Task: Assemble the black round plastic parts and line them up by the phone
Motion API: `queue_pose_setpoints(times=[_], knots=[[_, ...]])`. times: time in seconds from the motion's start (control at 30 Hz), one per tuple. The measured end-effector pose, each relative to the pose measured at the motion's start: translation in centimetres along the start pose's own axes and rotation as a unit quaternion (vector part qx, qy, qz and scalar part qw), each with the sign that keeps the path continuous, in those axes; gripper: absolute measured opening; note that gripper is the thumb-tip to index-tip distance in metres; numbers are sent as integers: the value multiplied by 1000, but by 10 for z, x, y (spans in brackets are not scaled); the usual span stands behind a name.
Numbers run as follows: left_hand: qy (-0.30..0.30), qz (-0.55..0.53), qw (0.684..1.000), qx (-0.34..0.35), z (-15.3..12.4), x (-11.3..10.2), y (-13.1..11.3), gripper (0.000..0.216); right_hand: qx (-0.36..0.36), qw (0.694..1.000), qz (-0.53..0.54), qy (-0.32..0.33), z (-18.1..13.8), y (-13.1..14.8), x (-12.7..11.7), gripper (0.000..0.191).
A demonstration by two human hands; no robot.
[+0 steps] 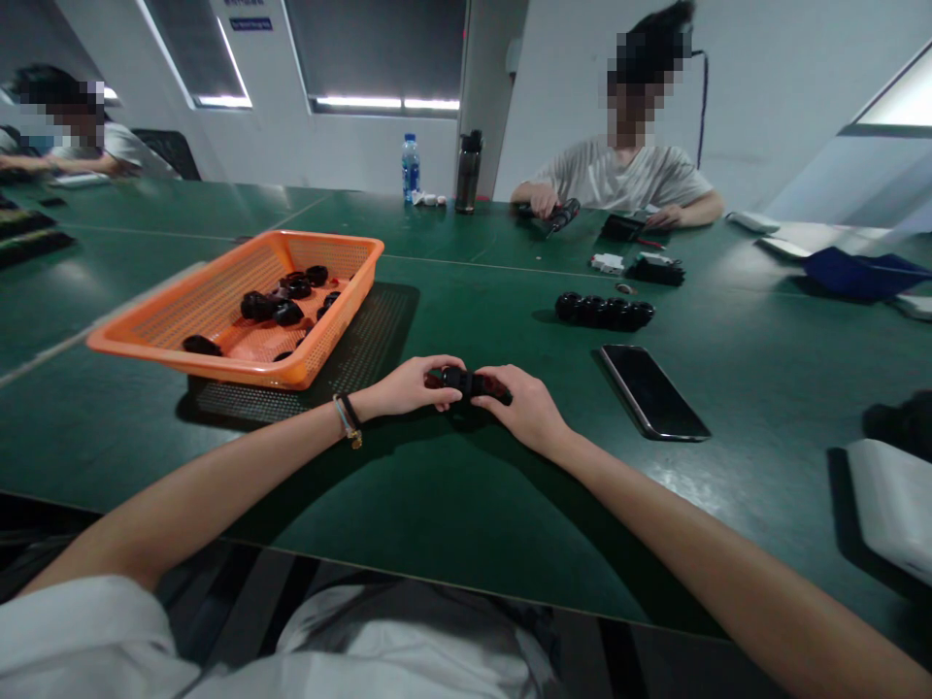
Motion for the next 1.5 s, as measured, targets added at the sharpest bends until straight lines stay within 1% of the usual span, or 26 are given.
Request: queue_pose_setpoints(times=[0.17, 0.33, 0.7, 1.13, 1.2, 1.33, 1.5], knots=[[1, 4, 1000, -1, 1, 0, 2, 39, 8, 1000, -5, 15, 1, -2, 2, 21], [2, 0, 1000, 1, 1, 0, 4, 40, 7, 1000, -8, 14, 2, -2, 3, 21], [-2, 13, 1000, -8, 0, 0, 1, 39, 12, 1000, -8, 24, 2, -3, 5, 20], [-9, 1, 1000, -14, 0, -1, -1, 37, 13, 999, -4, 29, 2, -3, 5, 19], [-11, -5, 1000, -15, 0, -1, 0, 37, 4, 1000, 1, 20, 1, -1, 4, 21], [-6, -9, 1000, -14, 0, 0, 1, 38, -1, 1000, 20, 2, 0, 0, 2, 33], [-2, -5, 1000, -8, 0, -1, 1, 40, 17, 999, 35, 11, 0, -2, 3, 23]])
Point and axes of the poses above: each hand's wrist, its own z-axis towards the middle knuckle, its own x-axis out of the palm, y = z × x, the point moved 9 cm from there along z, towards the middle knuckle
